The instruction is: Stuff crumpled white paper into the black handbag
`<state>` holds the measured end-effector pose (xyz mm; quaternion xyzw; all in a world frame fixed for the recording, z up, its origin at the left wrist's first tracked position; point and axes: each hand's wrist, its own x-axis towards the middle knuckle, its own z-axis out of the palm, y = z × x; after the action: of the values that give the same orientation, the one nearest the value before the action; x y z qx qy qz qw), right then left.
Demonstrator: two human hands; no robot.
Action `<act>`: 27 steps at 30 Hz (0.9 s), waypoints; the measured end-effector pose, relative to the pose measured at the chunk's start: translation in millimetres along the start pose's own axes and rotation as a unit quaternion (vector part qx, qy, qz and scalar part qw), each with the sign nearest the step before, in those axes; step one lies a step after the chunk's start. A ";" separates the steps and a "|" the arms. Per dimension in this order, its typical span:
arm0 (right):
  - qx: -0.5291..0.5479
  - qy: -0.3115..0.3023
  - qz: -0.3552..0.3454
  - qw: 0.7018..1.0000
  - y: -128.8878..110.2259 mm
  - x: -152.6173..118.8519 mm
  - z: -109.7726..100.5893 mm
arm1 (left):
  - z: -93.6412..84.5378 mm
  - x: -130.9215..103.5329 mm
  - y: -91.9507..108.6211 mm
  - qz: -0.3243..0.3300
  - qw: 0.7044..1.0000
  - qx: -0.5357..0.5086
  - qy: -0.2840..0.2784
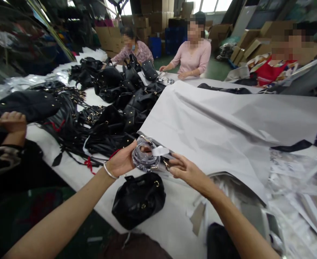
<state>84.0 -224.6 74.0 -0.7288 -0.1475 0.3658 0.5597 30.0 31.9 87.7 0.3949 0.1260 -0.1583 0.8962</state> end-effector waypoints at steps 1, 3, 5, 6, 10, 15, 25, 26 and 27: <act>0.080 -0.037 -0.004 0.996 -8.6 -5.6 18.4 | 4.0 -8.7 -6.4 0.012 0.999 0.030 -0.002; 0.178 -0.063 -0.021 0.982 -19.4 -12.6 53.3 | 11.8 -24.4 -15.6 0.043 0.988 0.151 -0.013; 0.202 -0.046 -0.029 0.978 -21.6 -14.7 78.1 | 14.7 -40.4 -18.1 0.100 0.945 0.311 -0.004; 0.200 -0.022 -0.030 0.979 -20.2 -15.2 84.7 | 12.9 -49.5 -17.3 0.140 0.914 0.380 0.015; 0.144 0.106 -0.071 0.981 -10.1 -27.7 77.9 | -15.5 -95.2 -16.6 0.238 0.814 0.515 0.122; -0.096 -0.060 -0.071 0.991 6.5 -67.2 72.7 | -50.2 -140.1 -57.2 0.163 0.788 0.588 0.082; -0.326 0.005 -0.212 0.921 83.2 -10.6 163.0 | -48.5 -117.1 -106.6 0.177 0.741 0.615 0.203; -0.375 -0.017 -0.200 0.905 86.5 -0.2 166.5 | -48.9 -117.9 -107.9 0.194 0.740 0.614 0.192; -0.419 -0.036 -0.180 0.889 88.9 10.2 169.8 | -49.1 -119.3 -109.4 0.207 0.740 0.614 0.182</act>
<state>-44.8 -127.4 -29.9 -0.8428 -0.4358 0.1887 0.2531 -126.5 20.8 24.3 0.8971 0.0776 0.0630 0.4305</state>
